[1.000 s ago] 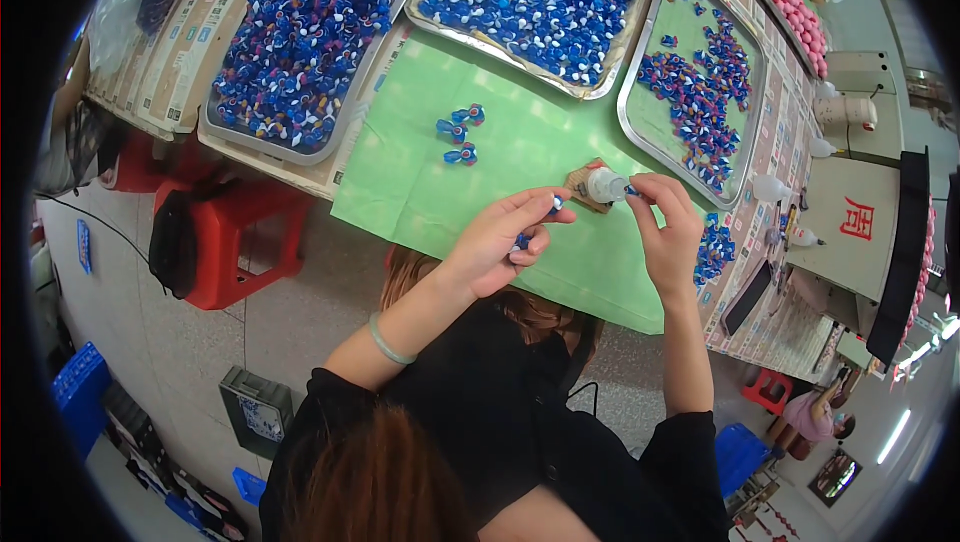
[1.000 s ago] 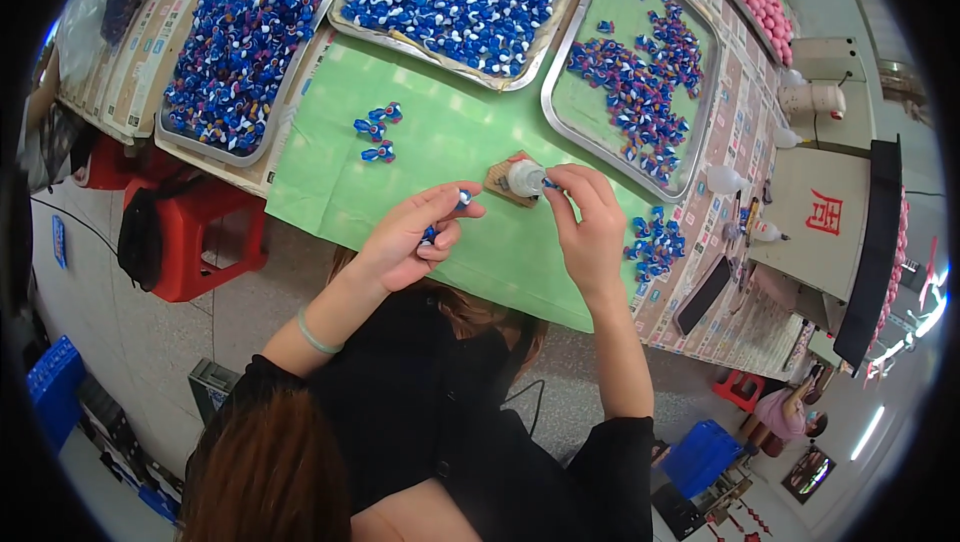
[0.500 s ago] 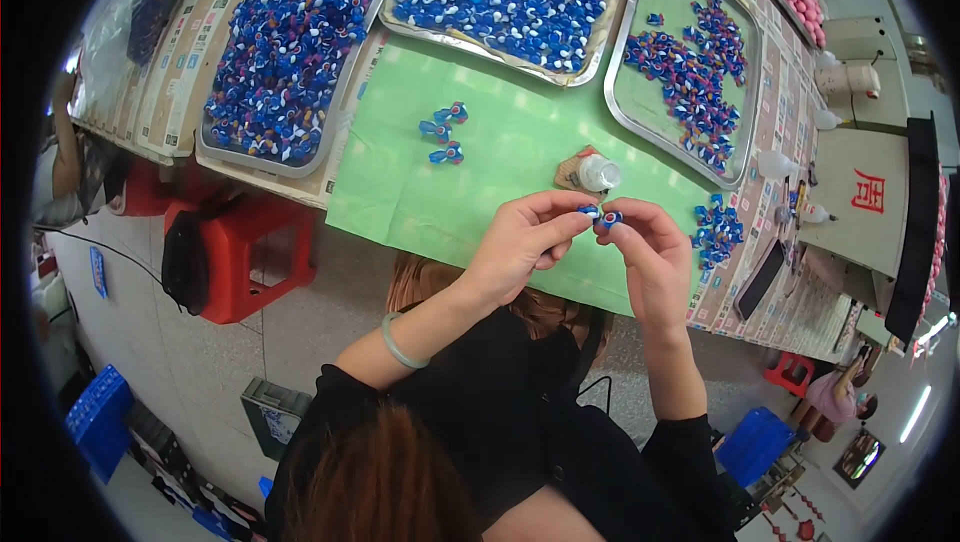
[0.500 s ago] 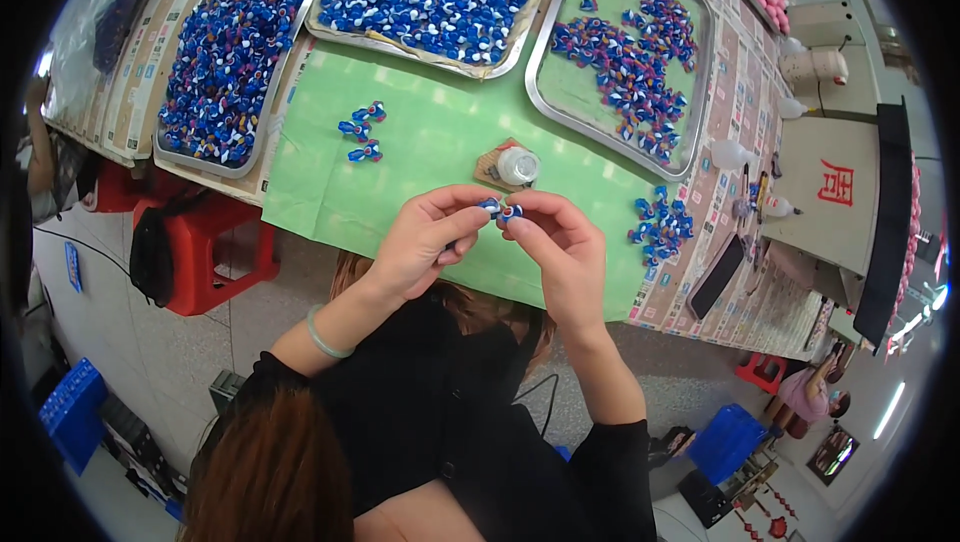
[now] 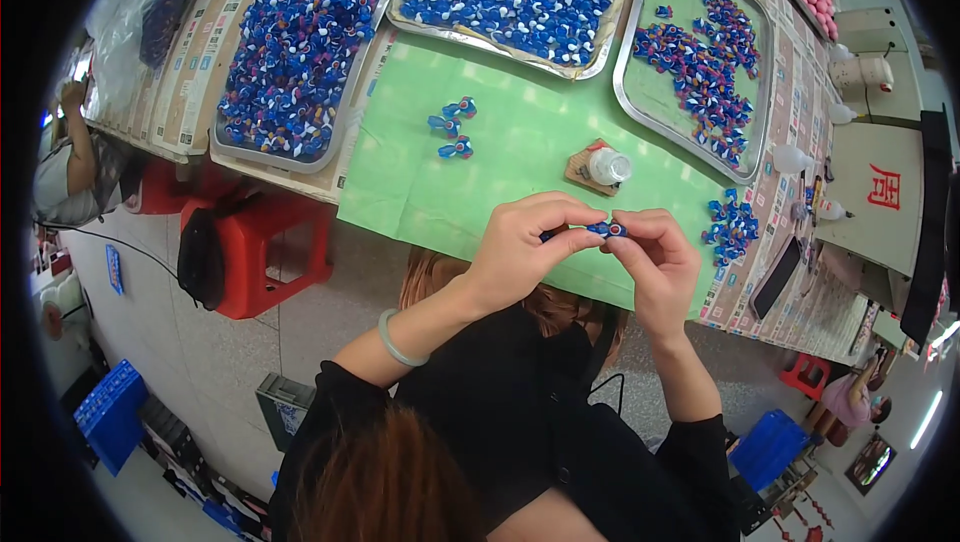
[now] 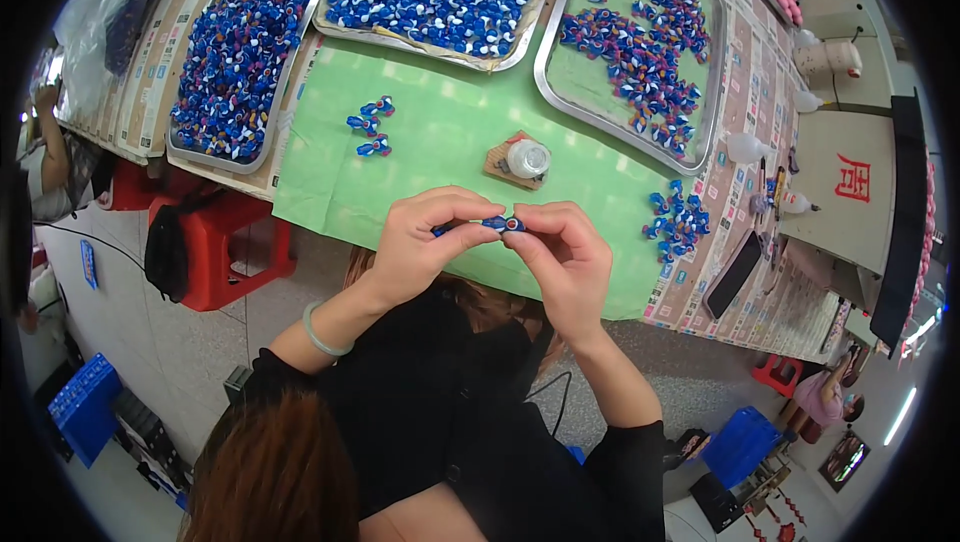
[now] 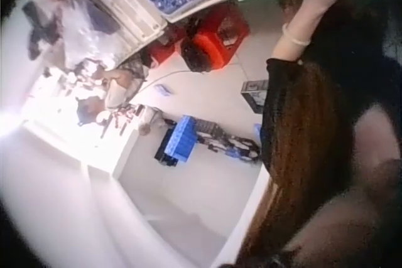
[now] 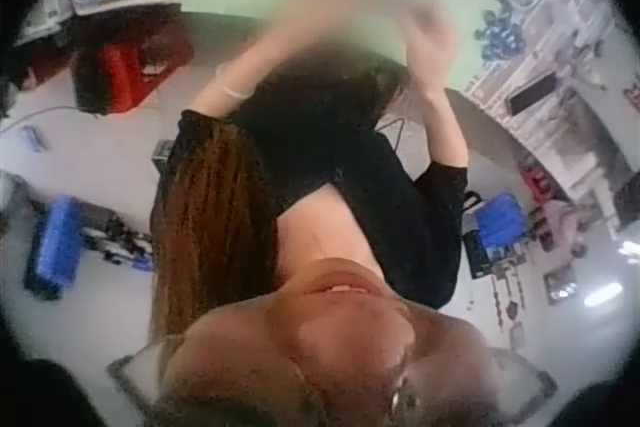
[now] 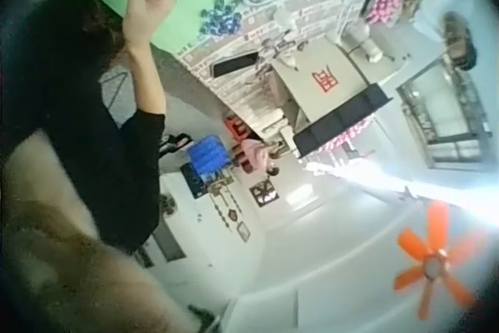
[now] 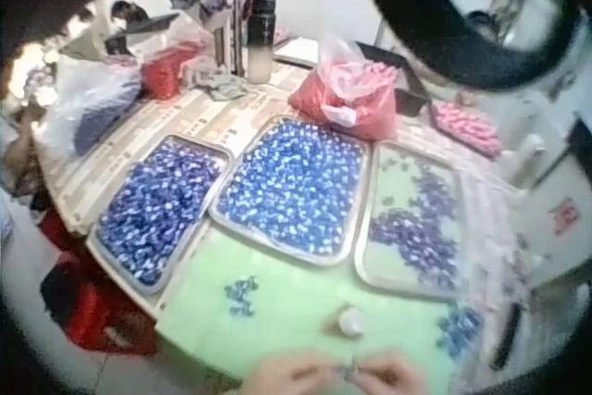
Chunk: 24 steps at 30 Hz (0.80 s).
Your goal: Assembling small blue plastic toy components using glue at a factory workbench.
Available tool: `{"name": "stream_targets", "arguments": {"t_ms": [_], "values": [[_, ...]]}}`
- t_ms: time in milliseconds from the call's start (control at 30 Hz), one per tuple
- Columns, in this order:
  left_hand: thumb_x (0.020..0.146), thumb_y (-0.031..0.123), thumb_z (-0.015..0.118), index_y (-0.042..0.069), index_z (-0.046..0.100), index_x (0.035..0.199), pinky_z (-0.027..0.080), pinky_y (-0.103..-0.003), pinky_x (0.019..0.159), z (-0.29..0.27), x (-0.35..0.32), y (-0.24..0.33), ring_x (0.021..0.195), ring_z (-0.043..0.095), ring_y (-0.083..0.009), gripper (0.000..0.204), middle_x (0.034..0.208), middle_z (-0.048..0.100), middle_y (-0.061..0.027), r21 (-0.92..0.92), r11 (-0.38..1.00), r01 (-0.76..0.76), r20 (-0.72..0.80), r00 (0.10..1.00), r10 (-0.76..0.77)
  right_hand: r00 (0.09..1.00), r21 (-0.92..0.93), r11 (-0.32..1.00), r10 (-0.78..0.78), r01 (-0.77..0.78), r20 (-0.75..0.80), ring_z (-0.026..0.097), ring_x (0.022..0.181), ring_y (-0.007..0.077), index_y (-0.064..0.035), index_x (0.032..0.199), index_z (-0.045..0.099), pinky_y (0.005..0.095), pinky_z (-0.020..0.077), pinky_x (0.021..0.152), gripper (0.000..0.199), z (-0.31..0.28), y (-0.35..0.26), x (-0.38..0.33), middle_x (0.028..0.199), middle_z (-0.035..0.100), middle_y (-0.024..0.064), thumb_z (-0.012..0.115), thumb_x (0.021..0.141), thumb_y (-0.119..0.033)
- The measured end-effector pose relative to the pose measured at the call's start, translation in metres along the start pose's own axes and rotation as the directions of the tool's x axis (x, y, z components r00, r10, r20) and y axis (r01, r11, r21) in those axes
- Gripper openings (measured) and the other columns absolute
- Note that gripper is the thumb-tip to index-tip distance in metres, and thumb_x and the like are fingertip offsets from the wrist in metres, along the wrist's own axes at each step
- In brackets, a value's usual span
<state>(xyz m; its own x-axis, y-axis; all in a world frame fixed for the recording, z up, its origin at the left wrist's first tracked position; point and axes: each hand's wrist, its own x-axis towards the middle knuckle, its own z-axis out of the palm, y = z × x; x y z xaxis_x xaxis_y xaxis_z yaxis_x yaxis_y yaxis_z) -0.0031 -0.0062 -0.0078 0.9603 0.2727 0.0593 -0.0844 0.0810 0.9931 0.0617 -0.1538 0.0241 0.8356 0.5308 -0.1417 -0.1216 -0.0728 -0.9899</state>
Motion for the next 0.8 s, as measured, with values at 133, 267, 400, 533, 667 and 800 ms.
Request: {"name": "stream_targets", "arguments": {"t_ms": [133,267,400,533,667,800], "values": [[0.073,-0.001,0.063,-0.001,0.064,0.089,0.046,-0.023,0.065,-0.003,0.002,0.01,0.076,0.059,-0.0147,0.017,0.083,0.063,-0.01,-0.028,0.997,0.076,0.068,0.995,-0.074,0.998,-0.007,0.998,-0.058,0.058,-0.012,0.056,0.08,0.0144,0.0046,0.088,0.058,0.0237,0.0476,0.07,0.016,-0.002,0.002,-0.006,0.09,0.054,0.0102,0.058,0.074,0.011],[0.073,-0.001,0.063,-0.001,0.064,0.09,0.046,-0.023,0.066,-0.004,0.003,0.01,0.077,0.059,-0.0143,0.017,0.084,0.063,-0.0092,0.04,0.999,0.009,0.112,0.994,-0.013,0.997,-0.017,0.997,-0.074,0.074,-0.02,0.056,0.081,0.015,0.0045,0.089,0.058,0.0243,0.0476,0.069,0.016,-0.001,0.001,-0.008,0.09,0.055,0.0107,0.058,0.074,0.011],[0.078,0.001,0.059,0.0,0.061,0.098,0.044,-0.02,0.057,-0.005,0.0,0.003,0.067,0.056,-0.0096,0.02,0.083,0.062,-0.0065,-0.15,0.965,0.217,0.17,0.967,-0.191,0.988,-0.164,0.976,-0.15,0.143,-0.028,0.055,0.077,0.0139,0.0038,0.09,0.058,0.0245,0.0461,0.068,0.02,0.001,-0.003,-0.009,0.087,0.056,0.0098,0.063,0.071,0.007],[0.086,0.008,0.051,0.0,0.053,0.111,0.023,-0.013,0.037,0.003,-0.006,-0.006,0.047,0.035,-0.0006,0.027,0.074,0.055,0.0023,-0.663,0.426,0.615,0.438,0.781,-0.446,0.947,-0.279,0.923,-0.304,0.266,-0.102,0.051,0.07,0.0117,0.0007,0.104,0.051,0.0235,0.0438,0.065,0.042,0.012,-0.001,-0.012,0.083,0.057,0.0067,0.07,0.066,0.001],[0.087,0.01,0.05,0.0,0.051,0.113,0.024,-0.012,0.038,0.007,-0.006,-0.003,0.048,0.034,0.0006,0.028,0.076,0.054,0.0024,-0.672,0.319,0.668,0.479,0.721,-0.5,0.925,-0.334,0.88,-0.377,0.339,-0.054,0.048,0.067,0.0112,-0.0012,0.111,0.045,0.023,0.0429,0.063,0.054,0.009,0.002,-0.011,0.081,0.056,0.0057,0.072,0.065,-0.001],[0.088,0.012,0.049,0.0,0.051,0.113,0.024,-0.012,0.037,0.009,-0.005,0.0,0.047,0.034,0.0011,0.028,0.078,0.055,0.0028,-0.67,0.288,0.684,0.513,0.707,-0.487,0.912,-0.395,0.843,-0.409,0.365,-0.03,0.048,0.066,0.0114,-0.0011,0.11,0.045,0.0229,0.0424,0.061,0.052,0.007,0.002,-0.013,0.08,0.055,0.0061,0.072,0.065,-0.002]]}}
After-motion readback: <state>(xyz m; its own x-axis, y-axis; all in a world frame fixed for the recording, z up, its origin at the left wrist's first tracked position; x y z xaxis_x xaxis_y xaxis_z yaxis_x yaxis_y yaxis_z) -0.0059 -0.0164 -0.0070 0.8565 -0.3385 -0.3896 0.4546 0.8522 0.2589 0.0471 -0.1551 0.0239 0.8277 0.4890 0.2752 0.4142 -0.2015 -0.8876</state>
